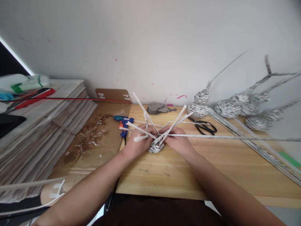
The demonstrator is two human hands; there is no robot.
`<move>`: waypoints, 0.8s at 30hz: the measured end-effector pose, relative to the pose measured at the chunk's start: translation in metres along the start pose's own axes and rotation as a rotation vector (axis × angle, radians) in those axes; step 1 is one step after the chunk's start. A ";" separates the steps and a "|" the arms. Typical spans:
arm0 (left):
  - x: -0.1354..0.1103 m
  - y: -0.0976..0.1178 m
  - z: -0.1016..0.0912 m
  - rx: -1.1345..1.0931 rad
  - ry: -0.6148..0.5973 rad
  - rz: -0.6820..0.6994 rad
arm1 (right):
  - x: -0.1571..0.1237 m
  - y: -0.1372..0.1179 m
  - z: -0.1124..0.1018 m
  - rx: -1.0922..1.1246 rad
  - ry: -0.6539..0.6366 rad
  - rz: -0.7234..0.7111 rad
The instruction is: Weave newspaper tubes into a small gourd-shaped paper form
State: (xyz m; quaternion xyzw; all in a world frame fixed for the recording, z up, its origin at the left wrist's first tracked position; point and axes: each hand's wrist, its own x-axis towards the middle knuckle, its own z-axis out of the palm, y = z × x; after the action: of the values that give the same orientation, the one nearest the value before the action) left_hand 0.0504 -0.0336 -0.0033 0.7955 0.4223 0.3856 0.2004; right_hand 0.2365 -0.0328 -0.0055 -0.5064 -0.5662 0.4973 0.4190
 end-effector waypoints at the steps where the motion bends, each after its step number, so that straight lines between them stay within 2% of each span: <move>1: 0.000 0.000 0.000 0.020 -0.003 0.006 | 0.000 -0.001 0.000 0.036 -0.024 0.012; 3: 0.000 0.001 0.000 0.049 -0.010 0.012 | 0.000 -0.003 0.000 0.098 -0.058 0.038; 7: 0.000 0.003 -0.001 0.049 -0.007 -0.023 | 0.000 -0.002 0.001 0.129 -0.028 0.067; 15: -0.001 0.001 0.002 -0.028 0.017 -0.207 | -0.006 -0.001 0.009 0.175 0.024 0.121; 20: -0.005 0.001 0.007 -0.121 0.058 -0.177 | -0.009 -0.001 0.013 0.191 0.065 0.082; 24: -0.007 0.000 0.009 -0.088 0.084 -0.139 | -0.008 0.004 0.016 0.235 0.125 0.059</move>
State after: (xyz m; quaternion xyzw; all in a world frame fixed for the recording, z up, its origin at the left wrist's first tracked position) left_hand 0.0547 -0.0390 -0.0122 0.7378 0.4671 0.4221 0.2435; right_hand 0.2223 -0.0434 -0.0114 -0.5002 -0.4618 0.5398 0.4950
